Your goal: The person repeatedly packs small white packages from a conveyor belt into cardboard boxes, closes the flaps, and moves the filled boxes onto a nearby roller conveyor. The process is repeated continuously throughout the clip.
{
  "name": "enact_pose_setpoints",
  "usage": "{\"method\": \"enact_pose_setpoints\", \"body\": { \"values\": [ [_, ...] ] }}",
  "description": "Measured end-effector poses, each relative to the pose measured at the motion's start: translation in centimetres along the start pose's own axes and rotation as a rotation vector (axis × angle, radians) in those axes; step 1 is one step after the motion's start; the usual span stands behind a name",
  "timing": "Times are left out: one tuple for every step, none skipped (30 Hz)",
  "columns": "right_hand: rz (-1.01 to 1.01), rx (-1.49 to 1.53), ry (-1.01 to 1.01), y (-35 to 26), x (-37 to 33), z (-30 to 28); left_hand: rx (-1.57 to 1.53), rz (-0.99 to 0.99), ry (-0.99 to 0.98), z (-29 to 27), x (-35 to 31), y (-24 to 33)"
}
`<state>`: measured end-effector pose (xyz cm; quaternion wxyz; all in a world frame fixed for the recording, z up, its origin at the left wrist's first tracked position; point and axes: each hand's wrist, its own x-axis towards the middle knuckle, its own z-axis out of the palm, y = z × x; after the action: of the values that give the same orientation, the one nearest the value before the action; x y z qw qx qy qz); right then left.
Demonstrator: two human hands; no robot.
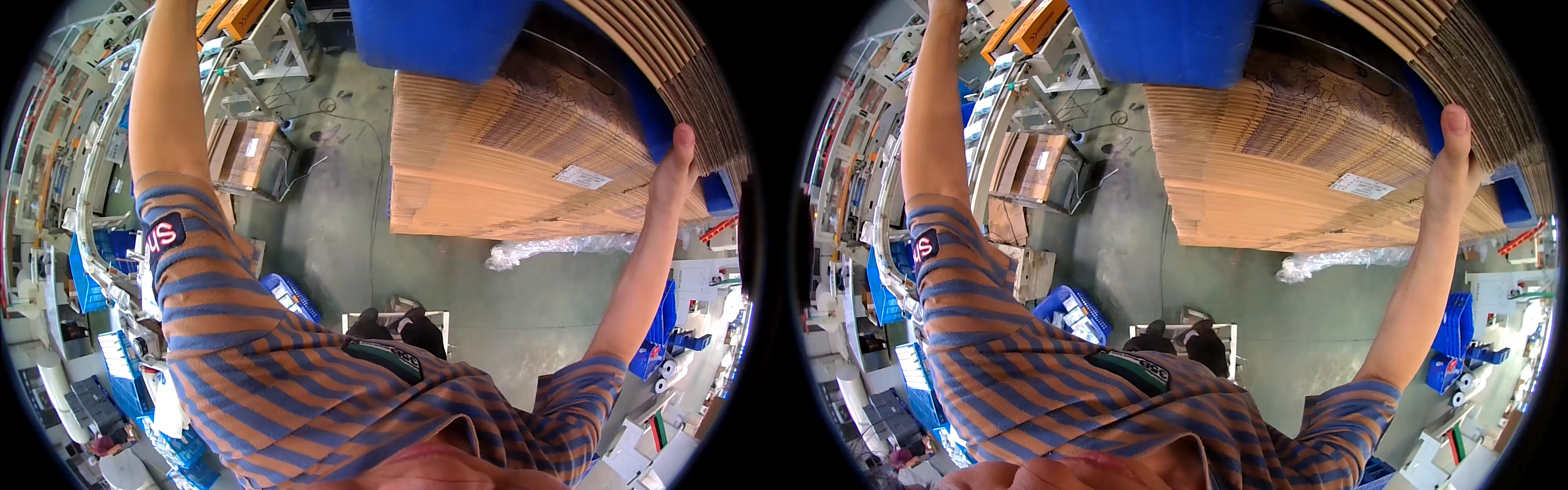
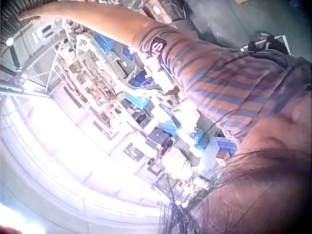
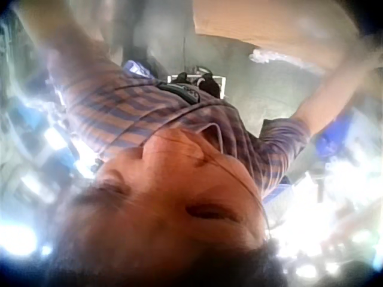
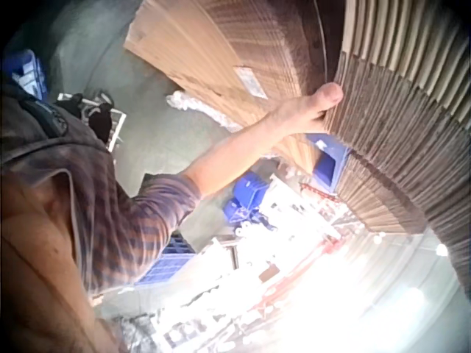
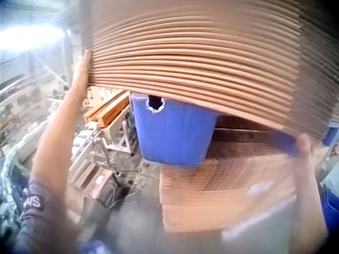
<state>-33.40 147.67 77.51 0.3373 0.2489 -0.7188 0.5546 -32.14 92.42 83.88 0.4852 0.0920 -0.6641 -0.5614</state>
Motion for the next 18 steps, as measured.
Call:
{"method": "enact_pose_setpoints", "body": {
  "values": [
    [0.008,-0.027,-0.020,-0.2,0.1,-0.4,-0.056,-0.034,-0.014,0.0,0.6,-1.2],
    [-0.016,-0.014,0.015,-1.3,0.0,0.1,-0.114,-0.057,-0.032,-0.2,1.6,-1.6],
    [-0.010,0.006,0.039,-1.9,-0.3,0.7,-0.178,-0.087,-0.055,-0.7,3.0,-2.6],
    [0.006,0.104,0.060,-0.5,-0.6,2.3,-0.224,-0.089,-0.079,-4.2,7.0,-2.9],
    [-0.011,0.108,0.094,-1.0,-0.2,2.4,-0.522,-0.171,-0.310,-5.2,8.2,-3.2],
    [0.007,0.137,0.071,-0.2,0.7,1.8,-0.309,-0.029,-0.105,-5.1,8.7,-4.7],
    [0.035,0.097,0.057,1.4,1.3,0.3,-0.102,0.001,0.085,2.3,-1.8,-0.6],
    [0.050,0.124,0.073,1.2,1.7,0.1,-0.184,-0.224,0.075,2.0,-3.1,0.9],
    [0.052,0.074,0.052,1.8,2.0,-0.5,-0.230,-0.057,0.039,1.3,-3.1,1.0],
    [0.036,0.073,0.063,1.8,2.2,-0.8,-0.213,-0.037,0.035,0.5,-3.4,1.4],
    [0.026,0.068,0.073,2.2,2.2,-1.1,-0.195,-0.023,0.028,0.1,-3.9,1.8],
    [0.014,0.093,0.082,3.0,2.0,-1.4,-0.196,-0.021,0.074,0.1,-4.9,2.0],
    [0.003,0.120,0.088,4.0,1.9,-1.9,-0.195,-0.020,0.120,0.3,-6.2,2.1],
    [-0.010,0.138,0.096,4.5,2.0,-3.2,-0.201,-0.023,0.163,0.8,-7.5,2.4],
    [-0.004,0.168,0.065,5.4,2.1,-3.8,-0.221,0.023,0.150,-0.2,-8.6,3.1],
    [0.094,0.231,0.057,8.3,2.8,-5.5,-0.243,0.053,0.138,-1.6,-9.9,3.8],
    [0.208,0.282,0.046,11.4,3.3,-8.0,-0.260,0.069,0.122,-2.9,-11.7,4.4],
    [0.167,0.377,-0.021,13.0,4.2,-10.1,-0.298,0.189,0.147,-2.7,-13.8,5.8]
  ]
}}
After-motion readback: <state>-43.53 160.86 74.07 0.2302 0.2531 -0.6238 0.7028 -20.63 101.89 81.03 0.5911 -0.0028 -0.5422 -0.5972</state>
